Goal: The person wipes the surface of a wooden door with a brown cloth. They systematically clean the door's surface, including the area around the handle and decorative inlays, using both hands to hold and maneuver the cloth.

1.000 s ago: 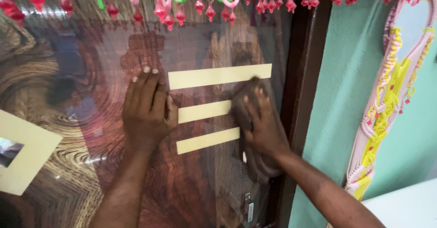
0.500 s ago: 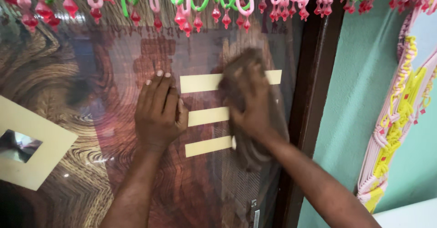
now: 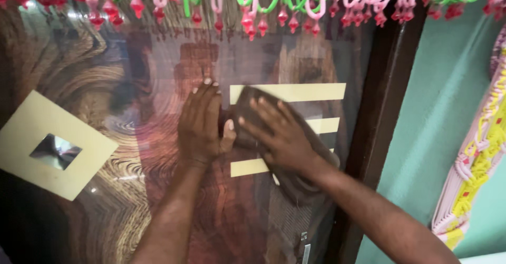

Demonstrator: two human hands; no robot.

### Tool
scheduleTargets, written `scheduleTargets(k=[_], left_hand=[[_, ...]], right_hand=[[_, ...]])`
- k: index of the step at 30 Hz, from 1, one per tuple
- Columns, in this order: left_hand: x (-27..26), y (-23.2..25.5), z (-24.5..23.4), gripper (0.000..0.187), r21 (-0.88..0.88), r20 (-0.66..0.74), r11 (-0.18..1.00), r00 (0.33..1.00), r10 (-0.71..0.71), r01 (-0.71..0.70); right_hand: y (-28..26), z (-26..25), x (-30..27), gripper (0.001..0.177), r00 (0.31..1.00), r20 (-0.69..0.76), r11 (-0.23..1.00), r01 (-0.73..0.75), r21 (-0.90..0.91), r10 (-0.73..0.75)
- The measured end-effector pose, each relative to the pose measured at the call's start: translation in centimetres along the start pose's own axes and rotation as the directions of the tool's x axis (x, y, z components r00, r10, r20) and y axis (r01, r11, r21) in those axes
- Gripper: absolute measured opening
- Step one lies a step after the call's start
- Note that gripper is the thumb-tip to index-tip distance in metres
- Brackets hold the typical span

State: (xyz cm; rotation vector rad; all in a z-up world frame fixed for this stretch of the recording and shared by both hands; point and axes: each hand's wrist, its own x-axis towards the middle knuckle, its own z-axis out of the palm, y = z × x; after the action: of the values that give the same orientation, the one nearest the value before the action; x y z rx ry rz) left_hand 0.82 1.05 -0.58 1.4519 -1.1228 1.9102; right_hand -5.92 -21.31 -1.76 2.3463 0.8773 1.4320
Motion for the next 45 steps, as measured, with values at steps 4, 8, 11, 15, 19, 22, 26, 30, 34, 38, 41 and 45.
scheduleTargets(k=[4, 8, 11, 15, 19, 22, 26, 30, 34, 38, 41, 45], left_hand=[[-0.5, -0.2, 0.0, 0.056, -0.058, -0.058, 0.998, 0.998, -0.014, 0.011], [-0.5, -0.2, 0.1, 0.062, -0.036, -0.085, 0.998, 0.995, -0.045, 0.042], [-0.7, -0.1, 0.0, 0.066, -0.078, -0.111, 0.996, 0.992, -0.062, 0.053], [-0.7, -0.1, -0.3, 0.072, -0.039, -0.094, 0.998, 0.994, -0.058, 0.055], [-0.5, 0.0, -1.0, 0.076, -0.098, 0.001, 0.995, 1.000, -0.003, 0.003], [-0.1, 0.0, -1.2, 0.077, -0.127, 0.069, 0.991, 0.996, 0.054, -0.045], [-0.1, 0.1, -1.2, 0.071, -0.149, 0.111, 0.988, 0.993, 0.044, -0.027], [0.1, 0.2, -1.1, 0.056, -0.099, 0.109, 0.993, 0.992, 0.068, -0.057], [0.3, 0.4, -1.3, 0.044, -0.076, 0.106, 0.994, 0.991, 0.087, -0.079], [0.7, 0.8, -1.5, 0.040, -0.045, 0.131, 0.992, 0.984, 0.120, -0.115], [0.7, 1.0, -1.4, 0.037, -0.088, 0.181, 0.970, 0.954, 0.239, -0.226], [-0.2, 2.1, -1.1, 0.028, -0.048, 0.294, 0.957, 0.911, 0.289, -0.288]], right_hand=[[1.0, -1.8, 4.9, 0.083, 0.982, -0.156, 0.994, -0.108, 0.019, 0.110], [0.5, -2.3, 8.6, 0.080, 0.933, -0.302, 0.981, -0.185, 0.062, 0.195], [-1.2, -1.7, 8.8, 0.080, 0.943, -0.279, 0.982, -0.164, 0.092, 0.183], [-3.7, -0.2, 6.1, 0.075, 0.985, -0.153, 0.997, -0.074, 0.020, 0.076], [-4.4, 1.4, 2.3, 0.075, 0.996, -0.065, 0.992, -0.047, 0.115, 0.055], [-4.1, 2.2, -0.6, 0.077, 0.999, 0.010, 0.996, -0.048, 0.076, 0.047], [-3.8, 1.4, -4.7, 0.085, 0.988, 0.150, 1.000, -0.024, -0.005, 0.025], [-3.5, -0.4, -7.7, 0.086, 0.982, 0.177, 0.997, -0.058, -0.048, 0.065], [-2.9, -1.5, -9.0, 0.088, 0.984, 0.134, 0.947, -0.071, -0.314, 0.118], [-2.5, -3.4, -9.4, 0.090, 0.962, 0.168, 0.950, -0.169, -0.261, 0.217], [-1.8, -5.0, -9.2, 0.090, 0.948, 0.186, 0.953, -0.219, -0.207, 0.258], [-1.2, -7.4, -9.3, 0.083, 0.942, 0.112, 0.930, -0.286, -0.232, 0.317]])
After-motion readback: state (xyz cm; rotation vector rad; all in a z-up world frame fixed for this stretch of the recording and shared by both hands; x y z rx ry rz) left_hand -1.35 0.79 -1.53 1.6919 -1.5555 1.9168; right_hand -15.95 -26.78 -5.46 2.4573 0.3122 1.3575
